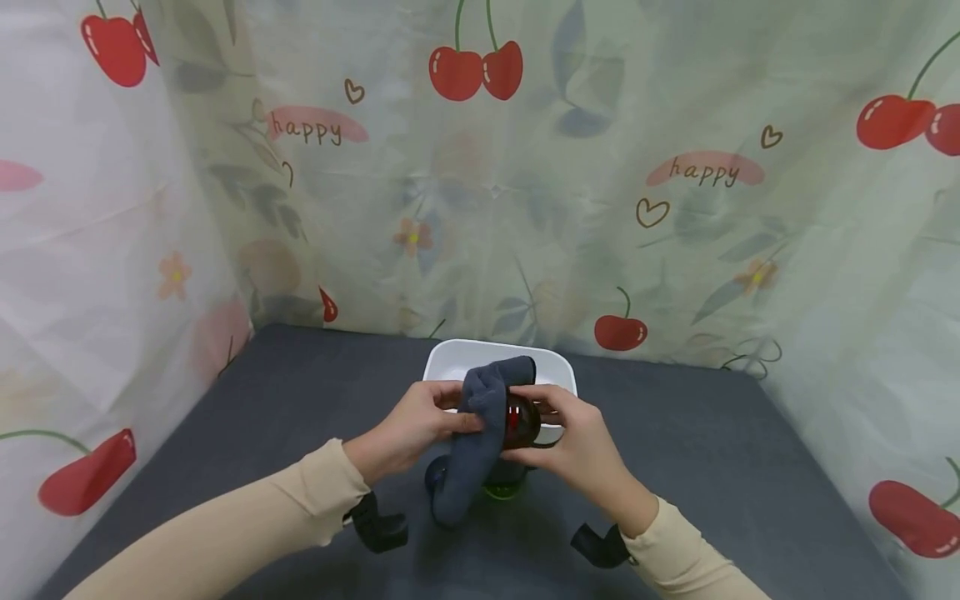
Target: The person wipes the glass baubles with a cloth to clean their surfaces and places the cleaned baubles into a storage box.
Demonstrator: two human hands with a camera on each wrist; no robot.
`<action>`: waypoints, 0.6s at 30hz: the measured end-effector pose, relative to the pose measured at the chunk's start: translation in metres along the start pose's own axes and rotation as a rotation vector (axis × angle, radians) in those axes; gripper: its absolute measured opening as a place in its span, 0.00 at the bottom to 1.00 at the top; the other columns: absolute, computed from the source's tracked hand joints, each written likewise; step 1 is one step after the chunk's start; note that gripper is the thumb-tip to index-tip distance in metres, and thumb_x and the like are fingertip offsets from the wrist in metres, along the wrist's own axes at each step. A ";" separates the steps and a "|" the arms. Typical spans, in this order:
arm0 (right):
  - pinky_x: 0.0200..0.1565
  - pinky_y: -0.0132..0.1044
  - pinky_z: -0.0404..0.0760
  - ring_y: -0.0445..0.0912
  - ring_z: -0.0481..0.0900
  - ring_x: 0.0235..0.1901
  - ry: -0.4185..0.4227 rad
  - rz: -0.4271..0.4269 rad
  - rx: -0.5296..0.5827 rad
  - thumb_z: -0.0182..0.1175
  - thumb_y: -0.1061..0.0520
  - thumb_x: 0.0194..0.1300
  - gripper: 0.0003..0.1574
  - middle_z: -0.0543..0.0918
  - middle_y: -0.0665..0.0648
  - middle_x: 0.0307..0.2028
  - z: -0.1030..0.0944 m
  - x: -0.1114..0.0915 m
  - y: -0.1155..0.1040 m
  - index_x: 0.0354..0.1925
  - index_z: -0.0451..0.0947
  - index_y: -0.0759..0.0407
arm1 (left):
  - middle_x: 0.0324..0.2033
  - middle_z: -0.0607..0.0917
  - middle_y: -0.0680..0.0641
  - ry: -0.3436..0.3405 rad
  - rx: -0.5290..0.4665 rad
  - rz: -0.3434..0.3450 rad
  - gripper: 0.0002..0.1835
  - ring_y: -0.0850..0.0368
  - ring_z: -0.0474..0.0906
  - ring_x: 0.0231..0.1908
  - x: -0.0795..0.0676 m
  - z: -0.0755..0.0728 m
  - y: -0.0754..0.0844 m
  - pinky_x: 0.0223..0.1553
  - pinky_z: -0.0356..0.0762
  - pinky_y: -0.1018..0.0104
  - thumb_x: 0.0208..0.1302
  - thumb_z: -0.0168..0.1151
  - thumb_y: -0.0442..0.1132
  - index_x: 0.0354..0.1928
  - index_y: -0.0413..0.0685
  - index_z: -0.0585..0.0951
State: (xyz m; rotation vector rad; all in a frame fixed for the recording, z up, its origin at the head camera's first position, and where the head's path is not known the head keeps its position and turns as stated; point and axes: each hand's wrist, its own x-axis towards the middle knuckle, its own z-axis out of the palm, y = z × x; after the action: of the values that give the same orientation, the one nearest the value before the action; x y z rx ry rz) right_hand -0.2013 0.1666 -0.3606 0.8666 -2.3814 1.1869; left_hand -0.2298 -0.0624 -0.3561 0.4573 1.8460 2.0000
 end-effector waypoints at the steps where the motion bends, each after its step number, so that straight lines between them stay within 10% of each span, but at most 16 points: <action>1: 0.46 0.32 0.83 0.42 0.82 0.45 -0.007 0.054 0.087 0.80 0.58 0.39 0.44 0.82 0.52 0.50 0.000 -0.001 0.001 0.57 0.76 0.52 | 0.50 0.83 0.42 0.001 -0.010 -0.002 0.25 0.57 0.82 0.43 0.000 -0.001 -0.001 0.45 0.82 0.60 0.60 0.66 0.31 0.60 0.33 0.75; 7: 0.47 0.37 0.83 0.43 0.81 0.50 -0.039 0.255 0.538 0.76 0.66 0.45 0.44 0.73 0.58 0.56 0.005 -0.001 0.005 0.61 0.71 0.60 | 0.52 0.81 0.41 -0.053 -0.059 -0.009 0.29 0.56 0.82 0.45 -0.003 -0.002 -0.004 0.48 0.82 0.58 0.61 0.64 0.31 0.64 0.34 0.70; 14: 0.44 0.33 0.83 0.42 0.83 0.44 -0.014 0.166 0.126 0.80 0.52 0.40 0.41 0.80 0.53 0.48 0.007 -0.003 -0.004 0.56 0.77 0.51 | 0.56 0.80 0.37 -0.075 -0.009 -0.010 0.29 0.56 0.81 0.49 -0.007 -0.005 -0.008 0.49 0.81 0.58 0.60 0.66 0.33 0.63 0.32 0.71; 18: 0.44 0.33 0.83 0.42 0.84 0.41 -0.059 0.277 0.210 0.79 0.51 0.43 0.39 0.81 0.53 0.49 0.001 -0.003 -0.006 0.55 0.77 0.51 | 0.54 0.82 0.39 -0.080 -0.015 0.012 0.27 0.57 0.83 0.45 -0.008 -0.006 -0.011 0.45 0.82 0.61 0.62 0.64 0.32 0.62 0.31 0.72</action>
State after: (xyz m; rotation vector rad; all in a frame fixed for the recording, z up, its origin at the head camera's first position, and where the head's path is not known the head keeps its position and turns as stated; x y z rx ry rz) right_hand -0.1952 0.1634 -0.3590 0.6526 -2.5183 1.5605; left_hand -0.2252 -0.0713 -0.3670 0.5380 1.7834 1.9721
